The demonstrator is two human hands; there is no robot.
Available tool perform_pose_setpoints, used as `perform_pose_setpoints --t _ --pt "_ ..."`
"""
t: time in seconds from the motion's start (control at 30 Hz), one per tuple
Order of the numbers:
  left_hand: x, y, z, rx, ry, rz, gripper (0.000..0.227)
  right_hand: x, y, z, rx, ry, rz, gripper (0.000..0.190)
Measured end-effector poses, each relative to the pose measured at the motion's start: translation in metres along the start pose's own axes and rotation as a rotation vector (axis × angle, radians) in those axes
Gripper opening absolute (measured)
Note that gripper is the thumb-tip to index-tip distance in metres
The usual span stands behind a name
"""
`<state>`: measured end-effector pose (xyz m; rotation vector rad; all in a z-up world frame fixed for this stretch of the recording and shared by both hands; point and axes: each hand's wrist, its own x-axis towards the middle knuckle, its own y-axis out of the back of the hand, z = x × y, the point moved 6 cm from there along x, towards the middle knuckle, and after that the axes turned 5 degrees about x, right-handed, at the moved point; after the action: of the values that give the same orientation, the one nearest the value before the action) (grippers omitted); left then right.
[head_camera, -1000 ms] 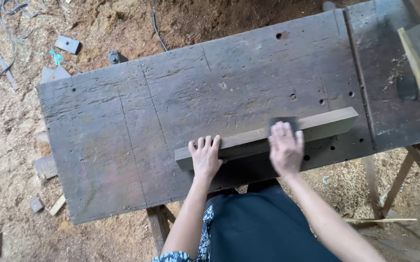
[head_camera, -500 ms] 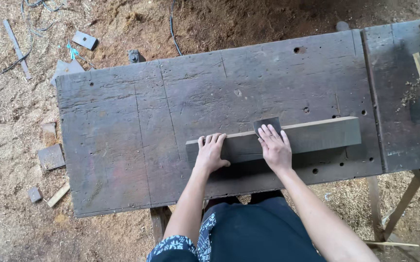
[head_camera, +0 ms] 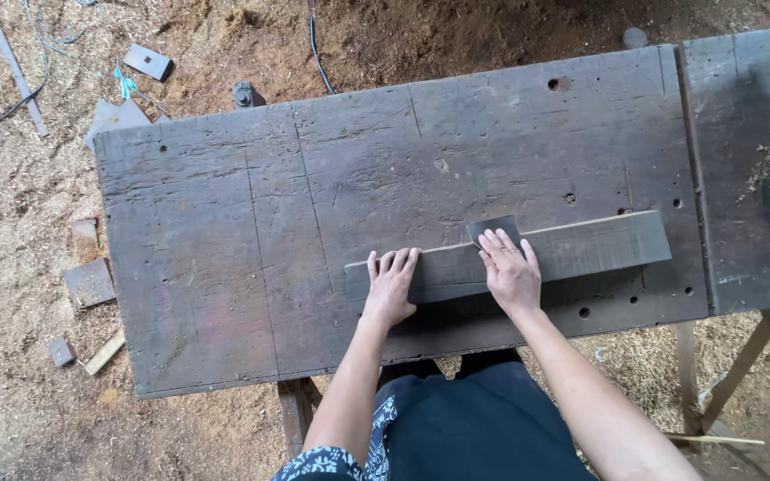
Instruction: The person sands a rectangular piece of wood using a small piece of sandpaper, moving their hand back and forth along the grain and edges.
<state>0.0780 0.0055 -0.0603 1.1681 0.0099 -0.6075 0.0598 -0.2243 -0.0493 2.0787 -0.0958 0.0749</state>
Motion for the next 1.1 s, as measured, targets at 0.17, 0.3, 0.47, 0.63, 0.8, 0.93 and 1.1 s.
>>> perform_pose_setpoints --t 0.17,0.3,0.47,0.63,0.8,0.93,1.1 --pt "-0.036 -0.019 0.012 -0.016 0.01 -0.006 0.116 -0.032 0.006 -0.007 0.001 0.017 -0.014 0.033" --pt "-0.062 -0.012 0.011 0.071 0.03 0.012 0.122 -0.051 -0.006 -0.046 -0.073 0.129 -0.024 0.035" --pt "-0.089 0.001 -0.018 0.026 0.228 0.033 0.125 -0.052 -0.041 -0.103 0.012 0.353 -0.177 0.035" --pt "-0.102 0.005 -0.031 0.057 0.205 0.119 0.119 -0.037 0.013 -0.032 -0.09 0.09 -0.088 0.03" --pt "-0.095 0.006 -0.038 0.058 0.167 0.157 0.105 -0.041 -0.036 -0.099 -0.018 0.199 -0.314 0.032" --pt "-0.093 0.012 -0.036 0.005 0.141 0.201 0.101 -0.056 -0.029 -0.108 0.181 0.461 -0.292 0.039" --pt "-0.093 0.016 -0.031 -0.033 0.18 0.129 0.105 -0.056 0.012 -0.003 0.055 0.008 -0.14 0.038"
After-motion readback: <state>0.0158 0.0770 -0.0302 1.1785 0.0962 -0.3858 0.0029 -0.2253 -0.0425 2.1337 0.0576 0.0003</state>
